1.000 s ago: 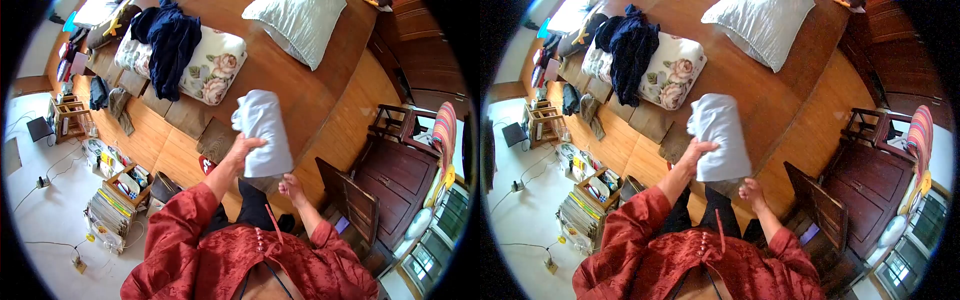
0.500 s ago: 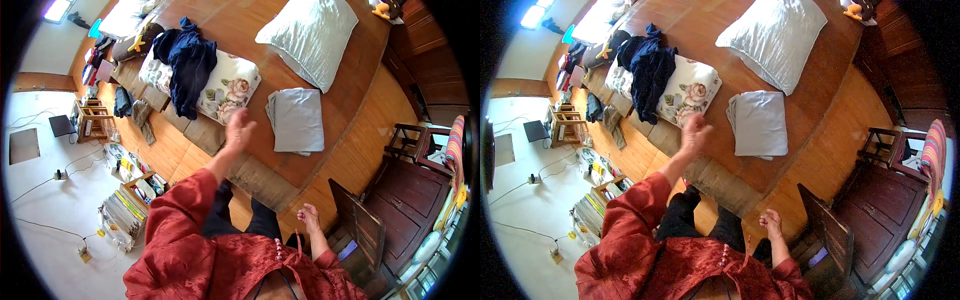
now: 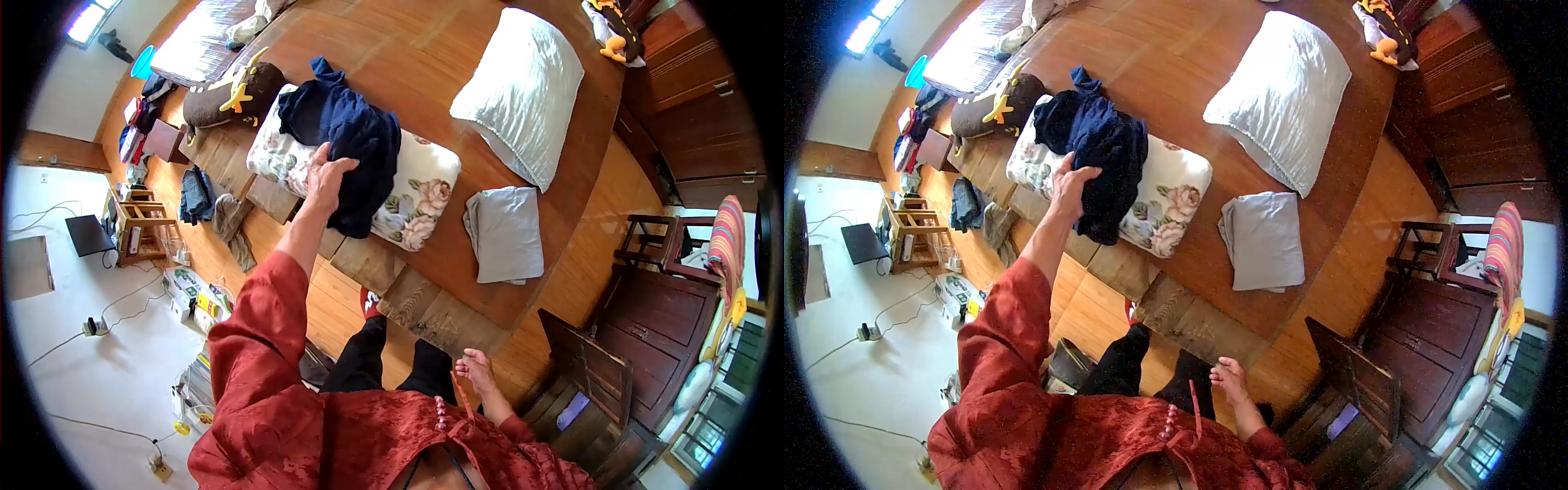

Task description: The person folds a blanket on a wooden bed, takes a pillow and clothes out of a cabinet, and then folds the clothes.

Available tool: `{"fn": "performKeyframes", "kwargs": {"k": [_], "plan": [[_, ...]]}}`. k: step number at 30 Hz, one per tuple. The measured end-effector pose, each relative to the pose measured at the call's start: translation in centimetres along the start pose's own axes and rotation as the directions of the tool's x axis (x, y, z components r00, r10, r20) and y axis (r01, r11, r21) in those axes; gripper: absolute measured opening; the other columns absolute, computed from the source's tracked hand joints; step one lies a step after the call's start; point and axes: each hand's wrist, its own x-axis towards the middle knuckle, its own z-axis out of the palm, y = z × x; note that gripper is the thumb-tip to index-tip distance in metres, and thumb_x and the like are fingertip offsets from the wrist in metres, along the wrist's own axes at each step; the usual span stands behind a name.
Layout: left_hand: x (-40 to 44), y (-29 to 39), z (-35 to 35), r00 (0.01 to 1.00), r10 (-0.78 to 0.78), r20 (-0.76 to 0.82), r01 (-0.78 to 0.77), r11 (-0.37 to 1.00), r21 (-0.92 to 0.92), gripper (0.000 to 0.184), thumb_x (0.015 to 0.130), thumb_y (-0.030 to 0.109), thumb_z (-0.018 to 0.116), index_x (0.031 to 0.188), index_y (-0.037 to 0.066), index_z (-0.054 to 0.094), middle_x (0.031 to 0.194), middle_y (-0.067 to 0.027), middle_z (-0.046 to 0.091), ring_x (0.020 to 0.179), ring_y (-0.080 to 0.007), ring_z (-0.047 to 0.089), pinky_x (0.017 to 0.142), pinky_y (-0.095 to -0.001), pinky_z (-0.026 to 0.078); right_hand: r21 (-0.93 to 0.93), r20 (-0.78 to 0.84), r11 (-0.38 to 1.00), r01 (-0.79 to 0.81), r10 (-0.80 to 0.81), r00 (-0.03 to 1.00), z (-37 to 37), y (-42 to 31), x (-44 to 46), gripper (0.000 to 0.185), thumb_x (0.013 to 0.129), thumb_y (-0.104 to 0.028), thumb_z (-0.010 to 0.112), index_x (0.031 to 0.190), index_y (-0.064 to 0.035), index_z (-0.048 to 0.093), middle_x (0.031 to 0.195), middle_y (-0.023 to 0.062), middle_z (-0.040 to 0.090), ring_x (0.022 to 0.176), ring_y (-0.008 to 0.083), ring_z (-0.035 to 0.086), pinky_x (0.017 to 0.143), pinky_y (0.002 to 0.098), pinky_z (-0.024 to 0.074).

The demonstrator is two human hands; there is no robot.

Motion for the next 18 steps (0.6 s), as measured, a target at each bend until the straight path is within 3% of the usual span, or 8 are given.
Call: {"fn": "performKeyframes", "kwargs": {"k": [4, 5, 7, 8, 9, 11, 13, 18], "plan": [[-9.1, 7.7, 0.5, 0.920, 0.090, 0.381, 0.049, 0.939, -0.341, 0.056, 0.060, -0.004, 0.059, 0.115, 0.000, 0.056, 0.099, -0.0054, 0.064, 0.091, -0.0168, 0.060, 0.086, -0.0284, 0.047, 0.098, 0.108, 0.992, 0.077, -0.088, 0.990, 5.6, -4.1, -0.6, 0.040, 0.090, -0.022, 0.055, 0.122, -0.0024, 0.042, 0.092, 0.0087, 0.059, 0.080, 0.0166, 0.058, 0.072, 0.0311, 0.0510], [-11.8, 8.4, -0.8, 0.875, -0.086, 0.476, 0.169, 0.976, -0.135, 0.055, 0.058, -0.007, 0.064, 0.113, 0.001, 0.059, 0.101, -0.0033, 0.063, 0.094, -0.0151, 0.059, 0.087, -0.0279, 0.046, 0.179, 0.172, 0.974, 0.136, -0.167, 0.971, 6.6, -5.3, -0.4, 0.046, 0.090, -0.025, 0.056, 0.127, -0.0020, 0.040, 0.098, 0.0113, 0.059, 0.085, 0.0194, 0.059, 0.077, 0.0343, 0.0500], [-16.3, 5.6, -2.0, 0.678, 0.086, 0.730, -0.140, 0.990, 0.014, 0.040, 0.060, 0.000, 0.079, 0.096, 0.002, 0.065, 0.096, 0.0005, 0.061, 0.090, -0.0104, 0.056, 0.082, -0.0266, 0.045, 0.416, 0.195, 0.896, 0.157, -0.256, 0.947, 8.9, -7.9, 0.2, 0.054, 0.090, -0.028, 0.056, 0.134, -0.0022, 0.037, 0.112, 0.0151, 0.058, 0.097, 0.0245, 0.058, 0.086, 0.0393, 0.0472], [-19.2, 5.7, -1.0, 0.638, 0.018, 0.770, -0.071, 0.997, 0.036, 0.033, 0.066, 0.004, 0.078, 0.095, 0.001, 0.062, 0.090, -0.0010, 0.060, 0.089, -0.0119, 0.056, 0.080, -0.0271, 0.044, 0.560, 0.160, 0.818, 0.132, -0.263, 0.951, 10.9, -9.6, 0.7, 0.056, 0.090, -0.029, 0.055, 0.136, -0.0027, 0.036, 0.119, 0.0163, 0.056, 0.104, 0.0267, 0.057, 0.091, 0.0411, 0.0453], [-20.6, 2.7, -1.5, 0.541, 0.034, 0.840, -0.185, 0.980, 0.079, 0.034, 0.068, 0.002, 0.075, 0.098, 0.000, 0.060, 0.089, -0.0067, 0.060, 0.090, -0.0183, 0.058, 0.080, -0.0293, 0.045, 0.385, 0.292, 0.890, 0.244, -0.369, 0.883, 14.3, -15.0, -3.4, 0.057, 0.091, -0.032, 0.053, 0.136, -0.0014, 0.037, 0.128, 0.0151, 0.051, 0.114, 0.0274, 0.052, 0.097, 0.0409, 0.0423], [-23.0, -0.5, -1.6, 0.470, 0.077, 0.879, -0.427, 0.892, 0.151, 0.037, 0.065, 0.002, 0.071, 0.098, 0.001, 0.054, 0.083, -0.0159, 0.055, 0.081, -0.0353, 0.056, 0.073, -0.0377, 0.046, 0.528, 0.370, 0.848, 0.048, -0.280, 0.886, 14.8, -15.9, -2.1, 0.053, 0.093, -0.036, 0.045, 0.130, 0.0005, 0.045, 0.126, 0.0117, 0.053, 0.111, 0.0257, 0.054, 0.097, 0.0396, 0.0433], [-24.8, -4.2, -3.6, 0.435, -0.017, 0.900, -0.508, 0.821, 0.260, 0.035, 0.065, 0.003, 0.070, 0.096, 0.002, 0.053, 0.082, -0.0177, 0.053, 0.080, -0.0383, 0.054, 0.070, -0.0413, 0.046, 0.596, 0.323, 0.801, -0.058, -0.173, 0.930, 16.1, -16.5, -3.8, 0.051, 0.093, -0.039, 0.041, 0.127, -0.0014, 0.048, 0.121, 0.0118, 0.057, 0.108, 0.0244, 0.056, 0.094, 0.0385, 0.0457], [-26.0, -5.7, -5.9, 0.415, -0.161, 0.895, -0.326, 0.892, 0.312, 0.041, 0.070, 0.008, 0.069, 0.109, 0.004, 0.056, 0.095, -0.0180, 0.058, 0.089, -0.0367, 0.058, 0.074, -0.0401, 0.048, 0.663, 0.278, 0.747, -0.046, -0.189, 0.942, 14.4, -13.0, -2.5, 0.060, 0.091, -0.048, 0.037, 0.129, -0.0024, 0.047, 0.123, 0.0122, 0.056, 0.111, 0.0276, 0.054, 0.097, 0.0397, 0.0429]]}}
